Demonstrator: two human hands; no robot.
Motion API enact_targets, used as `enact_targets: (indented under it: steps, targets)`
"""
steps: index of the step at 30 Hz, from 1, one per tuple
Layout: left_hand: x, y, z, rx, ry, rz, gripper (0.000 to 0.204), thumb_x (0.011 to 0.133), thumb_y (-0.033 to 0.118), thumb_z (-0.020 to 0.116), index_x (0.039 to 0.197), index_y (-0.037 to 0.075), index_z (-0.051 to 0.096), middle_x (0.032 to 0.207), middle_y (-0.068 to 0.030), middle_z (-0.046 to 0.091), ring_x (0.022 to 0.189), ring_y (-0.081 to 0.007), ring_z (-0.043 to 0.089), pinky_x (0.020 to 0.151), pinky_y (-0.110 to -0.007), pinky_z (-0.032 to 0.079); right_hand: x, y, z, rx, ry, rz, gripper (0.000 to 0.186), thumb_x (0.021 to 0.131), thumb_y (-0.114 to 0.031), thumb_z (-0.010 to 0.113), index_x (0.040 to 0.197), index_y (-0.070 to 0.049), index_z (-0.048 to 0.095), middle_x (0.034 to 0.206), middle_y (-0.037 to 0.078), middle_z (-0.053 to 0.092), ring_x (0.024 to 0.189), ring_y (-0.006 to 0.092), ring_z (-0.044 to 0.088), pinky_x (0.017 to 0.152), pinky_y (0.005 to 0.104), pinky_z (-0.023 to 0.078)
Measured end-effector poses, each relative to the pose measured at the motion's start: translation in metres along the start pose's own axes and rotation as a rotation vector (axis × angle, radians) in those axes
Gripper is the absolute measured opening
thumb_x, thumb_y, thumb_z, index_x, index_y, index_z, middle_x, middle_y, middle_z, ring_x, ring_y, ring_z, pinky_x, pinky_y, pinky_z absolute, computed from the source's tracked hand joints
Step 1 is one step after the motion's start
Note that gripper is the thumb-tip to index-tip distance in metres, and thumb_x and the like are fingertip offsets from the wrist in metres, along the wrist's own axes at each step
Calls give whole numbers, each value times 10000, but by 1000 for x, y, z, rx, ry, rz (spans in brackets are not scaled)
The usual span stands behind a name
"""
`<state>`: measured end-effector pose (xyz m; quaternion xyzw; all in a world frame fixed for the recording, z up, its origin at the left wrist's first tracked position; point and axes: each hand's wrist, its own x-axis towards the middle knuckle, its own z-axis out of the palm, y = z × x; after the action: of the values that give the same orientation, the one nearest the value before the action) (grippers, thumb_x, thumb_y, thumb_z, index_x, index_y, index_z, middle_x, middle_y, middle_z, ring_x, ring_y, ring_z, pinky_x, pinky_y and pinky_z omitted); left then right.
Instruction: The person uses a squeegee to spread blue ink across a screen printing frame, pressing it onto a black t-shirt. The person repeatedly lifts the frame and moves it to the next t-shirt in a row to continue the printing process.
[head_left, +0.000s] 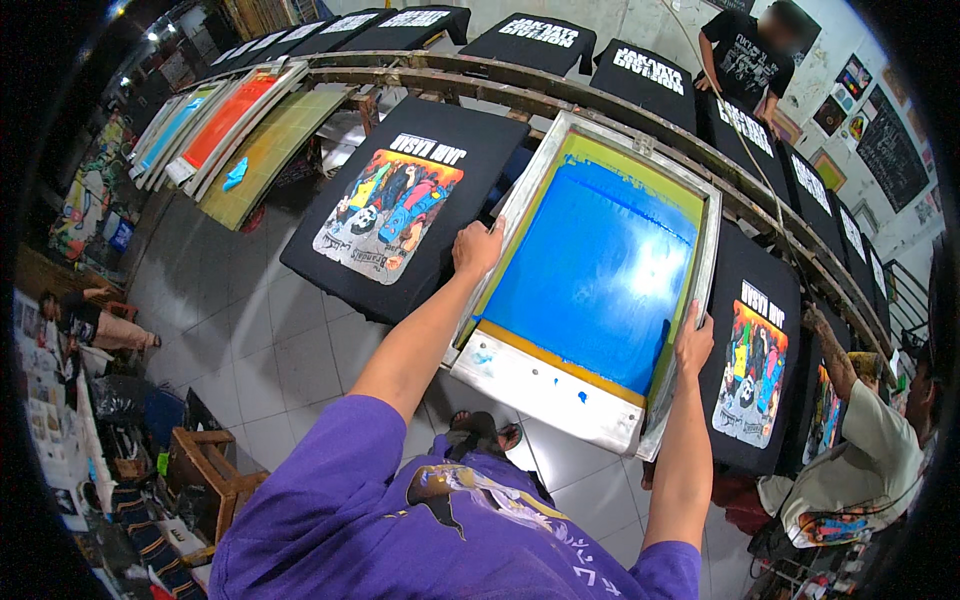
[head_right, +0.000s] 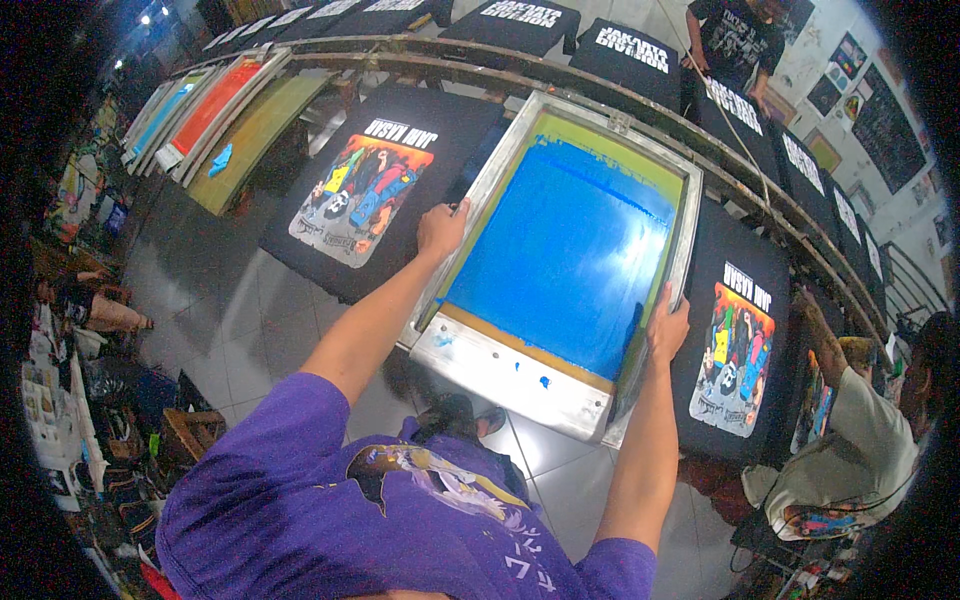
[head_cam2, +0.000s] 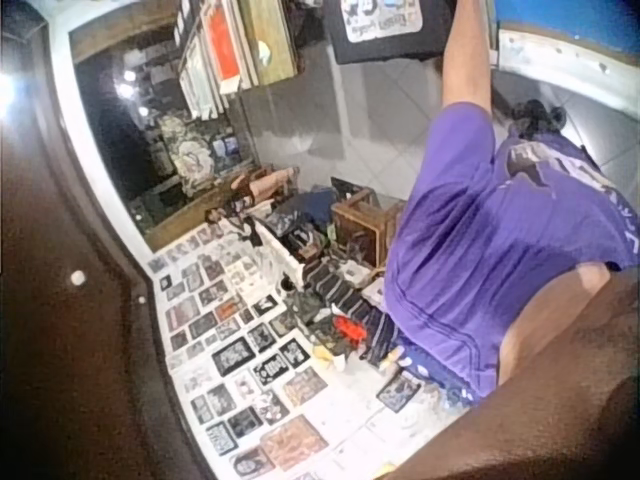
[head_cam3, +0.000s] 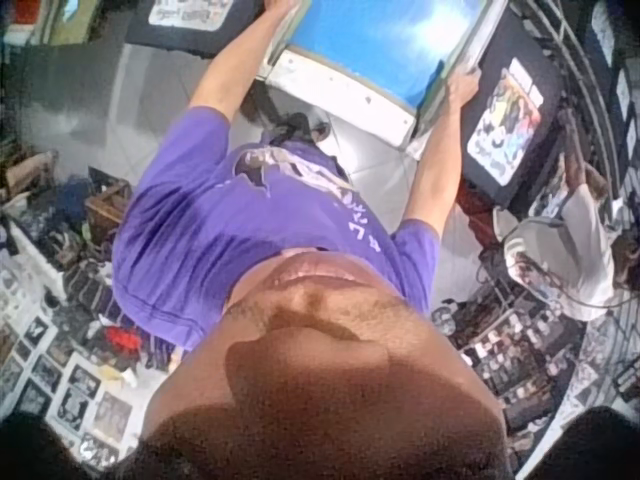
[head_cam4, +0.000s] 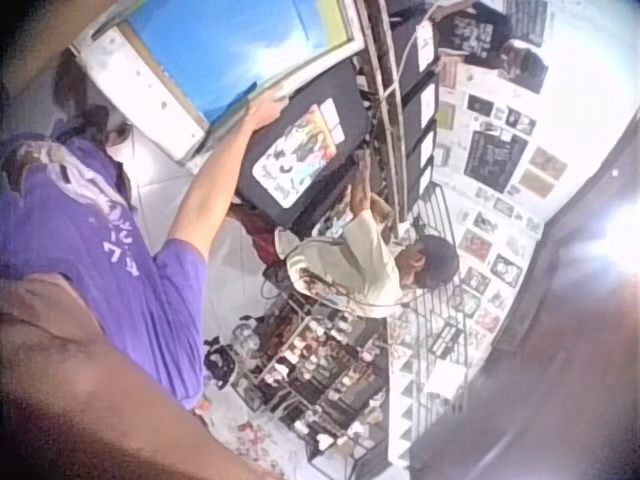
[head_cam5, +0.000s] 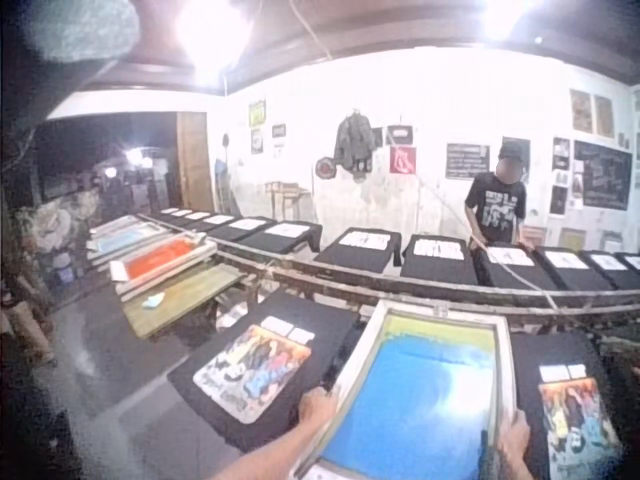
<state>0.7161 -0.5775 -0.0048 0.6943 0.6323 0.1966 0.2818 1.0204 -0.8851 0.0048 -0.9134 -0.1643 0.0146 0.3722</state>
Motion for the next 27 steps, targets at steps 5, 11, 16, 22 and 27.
enact_targets:
  steps: [5, 11, 16, 22, 27]
  targets:
    - [-2, 1, 0, 4, 4, 10, 611, 940, 583, 539, 955, -3, 710, 1062, -258, 704, 1063, -415, 655, 927, -508, 500, -3, -3, -1, -5, 20, 3, 813, 932, -685, 495, 1306, 30, 594, 1203, 299, 661, 1163, 435, 624, 996, 461, 470]
    - [-1, 0, 2, -7, 9, 13, 610, 941, 583, 538, 944, -2, 709, 1055, -257, 705, 1055, -420, 656, 919, -514, 500, -3, 0, -1, -15, 17, -7, 816, 924, -693, 495, 1316, 16, 591, 1209, 299, 659, 1172, 438, 618, 1000, 472, 465]
    - [1, -4, 4, -17, 26, 45, 652, 952, 585, 515, 1004, -32, 718, 1078, -290, 690, 1060, -456, 650, 919, -527, 500, -5, -6, -3, -26, 6, 27, 793, 929, -686, 489, 1336, -12, 586, 1215, 301, 655, 1181, 447, 610, 1003, 480, 462]
    - [3, -6, 5, -5, 15, 43, 642, 950, 580, 519, 997, -30, 714, 1065, -281, 695, 1058, -445, 653, 910, -525, 503, -2, -1, 0, -21, 8, -3, 788, 940, -676, 480, 1337, -3, 580, 1226, 307, 649, 1197, 451, 602, 1017, 479, 455]
    - [4, -5, 5, 12, 10, 36, 623, 942, 579, 534, 1009, -15, 708, 1063, -262, 703, 1053, -424, 660, 912, -515, 504, -1, 2, 2, -29, 13, -2, 794, 945, -674, 471, 1345, 4, 572, 1235, 312, 643, 1211, 453, 594, 1032, 480, 449]
